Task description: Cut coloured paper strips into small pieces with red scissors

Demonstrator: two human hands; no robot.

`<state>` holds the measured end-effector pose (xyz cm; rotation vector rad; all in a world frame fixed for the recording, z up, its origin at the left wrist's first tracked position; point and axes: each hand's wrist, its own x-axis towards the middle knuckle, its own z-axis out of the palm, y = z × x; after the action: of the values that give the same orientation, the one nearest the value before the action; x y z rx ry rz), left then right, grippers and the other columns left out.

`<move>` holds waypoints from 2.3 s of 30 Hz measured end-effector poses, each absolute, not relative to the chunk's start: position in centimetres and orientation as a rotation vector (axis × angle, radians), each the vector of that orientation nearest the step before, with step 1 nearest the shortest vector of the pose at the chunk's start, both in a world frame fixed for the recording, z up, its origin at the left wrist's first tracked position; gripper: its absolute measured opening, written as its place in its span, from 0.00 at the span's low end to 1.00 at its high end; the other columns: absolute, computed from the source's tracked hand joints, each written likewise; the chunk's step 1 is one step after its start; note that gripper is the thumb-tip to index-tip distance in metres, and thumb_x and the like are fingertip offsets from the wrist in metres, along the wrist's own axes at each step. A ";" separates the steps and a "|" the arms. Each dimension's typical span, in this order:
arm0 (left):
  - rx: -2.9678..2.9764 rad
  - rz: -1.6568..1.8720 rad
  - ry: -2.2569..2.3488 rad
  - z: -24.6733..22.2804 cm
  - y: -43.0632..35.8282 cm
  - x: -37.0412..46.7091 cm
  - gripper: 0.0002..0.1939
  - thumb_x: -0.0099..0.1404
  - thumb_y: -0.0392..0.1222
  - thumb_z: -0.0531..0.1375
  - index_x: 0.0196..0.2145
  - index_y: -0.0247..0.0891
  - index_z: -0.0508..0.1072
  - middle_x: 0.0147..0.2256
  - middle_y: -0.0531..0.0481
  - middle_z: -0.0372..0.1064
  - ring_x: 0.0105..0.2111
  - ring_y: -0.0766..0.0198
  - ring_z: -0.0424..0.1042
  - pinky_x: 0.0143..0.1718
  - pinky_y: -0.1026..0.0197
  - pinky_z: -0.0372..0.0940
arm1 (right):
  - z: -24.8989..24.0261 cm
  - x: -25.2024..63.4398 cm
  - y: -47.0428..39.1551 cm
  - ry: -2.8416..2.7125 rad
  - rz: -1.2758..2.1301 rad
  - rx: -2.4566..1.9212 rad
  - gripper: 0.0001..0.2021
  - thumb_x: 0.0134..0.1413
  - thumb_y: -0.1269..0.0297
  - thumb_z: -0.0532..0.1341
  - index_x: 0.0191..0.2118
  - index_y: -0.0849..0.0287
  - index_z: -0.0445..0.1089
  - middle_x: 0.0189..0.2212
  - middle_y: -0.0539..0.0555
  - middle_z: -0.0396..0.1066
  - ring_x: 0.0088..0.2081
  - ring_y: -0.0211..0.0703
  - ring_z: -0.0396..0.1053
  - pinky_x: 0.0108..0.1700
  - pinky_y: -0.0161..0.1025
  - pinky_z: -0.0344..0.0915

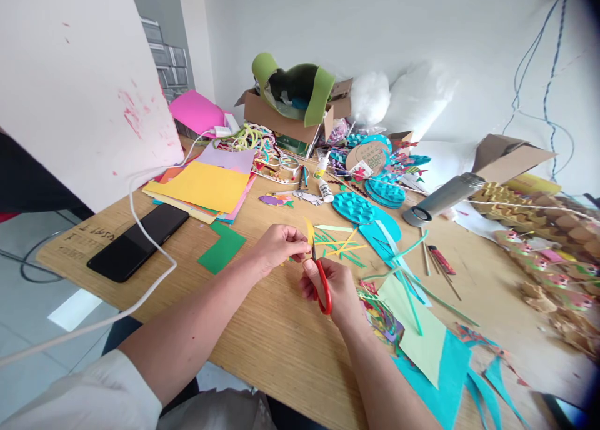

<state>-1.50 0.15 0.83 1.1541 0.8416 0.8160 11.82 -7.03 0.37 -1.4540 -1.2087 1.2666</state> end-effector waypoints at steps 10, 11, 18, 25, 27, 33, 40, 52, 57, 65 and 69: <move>1.115 0.818 0.878 0.9 0.2 -1.5 0.06 0.47 0.38 0.62 0.22 0.32 0.72 0.22 0.50 0.70 0.22 0.69 0.67 0.27 0.65 0.62 | 0.1 12.0 -6.9 -1.185 1.293 -1.449 0.25 0.39 0.42 0.67 0.20 0.58 0.60 0.15 0.52 0.69 0.14 0.36 0.64 0.16 0.30 0.60; 1.115 0.817 0.878 0.9 0.2 -1.5 0.06 0.47 0.38 0.62 0.22 0.32 0.72 0.22 0.50 0.70 0.22 0.69 0.67 0.27 0.65 0.62 | 0.1 12.0 -6.9 -1.188 1.295 -1.451 0.24 0.39 0.42 0.67 0.20 0.59 0.60 0.15 0.52 0.69 0.14 0.36 0.64 0.16 0.30 0.60; 1.115 0.804 0.870 0.9 0.2 -1.6 0.05 0.47 0.38 0.62 0.21 0.32 0.71 0.21 0.51 0.69 0.22 0.70 0.67 0.27 0.66 0.62 | 0.0 12.0 -7.0 -1.232 1.288 -1.446 0.24 0.43 0.43 0.66 0.21 0.59 0.60 0.15 0.52 0.69 0.15 0.36 0.64 0.17 0.30 0.60; 1.101 0.792 0.846 0.9 0.3 -1.7 0.05 0.47 0.37 0.62 0.21 0.32 0.71 0.21 0.51 0.68 0.22 0.69 0.67 0.27 0.65 0.62 | 0.1 11.9 -7.0 -1.239 1.300 -1.448 0.24 0.43 0.42 0.65 0.21 0.60 0.62 0.16 0.52 0.70 0.15 0.36 0.65 0.18 0.31 0.61; 1.097 0.791 0.837 0.9 0.3 -1.6 0.05 0.47 0.38 0.62 0.21 0.32 0.71 0.21 0.51 0.68 0.22 0.69 0.67 0.27 0.65 0.62 | 0.1 11.9 -7.1 -1.237 1.301 -1.442 0.24 0.43 0.42 0.65 0.22 0.60 0.62 0.16 0.52 0.70 0.16 0.36 0.65 0.18 0.31 0.61; 1.089 0.789 0.825 0.9 0.3 -1.6 0.05 0.46 0.38 0.62 0.22 0.33 0.70 0.21 0.51 0.68 0.22 0.69 0.67 0.28 0.64 0.63 | 0.0 11.9 -7.0 -1.228 1.288 -1.432 0.24 0.42 0.40 0.65 0.22 0.60 0.64 0.16 0.52 0.70 0.15 0.37 0.65 0.18 0.31 0.61; 1.076 0.784 0.821 0.8 0.2 -1.6 0.06 0.46 0.38 0.63 0.22 0.33 0.70 0.21 0.50 0.70 0.22 0.69 0.67 0.28 0.64 0.63 | 0.1 11.9 -7.0 -1.248 1.284 -1.422 0.23 0.44 0.42 0.64 0.23 0.60 0.63 0.17 0.52 0.70 0.16 0.36 0.65 0.18 0.31 0.61; 1.070 0.786 0.799 0.8 0.2 -1.6 0.06 0.47 0.38 0.63 0.23 0.33 0.70 0.22 0.49 0.71 0.22 0.69 0.68 0.28 0.64 0.63 | 0.0 12.0 -7.1 -1.254 1.275 -1.424 0.23 0.45 0.42 0.64 0.22 0.59 0.62 0.16 0.52 0.70 0.15 0.37 0.65 0.18 0.32 0.60; 1.056 0.788 0.801 0.8 0.2 -1.5 0.05 0.47 0.37 0.62 0.23 0.33 0.71 0.23 0.49 0.71 0.22 0.69 0.67 0.27 0.65 0.62 | 0.0 12.0 -7.1 -1.256 1.268 -1.437 0.24 0.43 0.40 0.63 0.21 0.58 0.61 0.16 0.52 0.70 0.15 0.37 0.65 0.18 0.33 0.60; 1.062 0.766 0.797 1.0 0.2 -1.6 0.06 0.48 0.38 0.64 0.23 0.32 0.71 0.23 0.50 0.70 0.22 0.70 0.68 0.28 0.65 0.63 | -0.1 12.1 -7.0 -1.257 1.261 -1.438 0.25 0.42 0.39 0.64 0.21 0.58 0.61 0.16 0.53 0.70 0.15 0.37 0.64 0.17 0.32 0.59; 1.052 0.770 0.822 0.9 0.2 -1.6 0.06 0.47 0.37 0.64 0.23 0.32 0.70 0.22 0.50 0.70 0.22 0.70 0.67 0.28 0.65 0.63 | 0.0 12.0 -7.0 -1.253 1.263 -1.439 0.25 0.41 0.39 0.64 0.21 0.58 0.60 0.16 0.53 0.70 0.15 0.37 0.65 0.17 0.32 0.59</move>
<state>-1.56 0.19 0.93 1.0521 0.8223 0.7704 12.04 -6.96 0.00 -1.4389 -1.2525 1.2630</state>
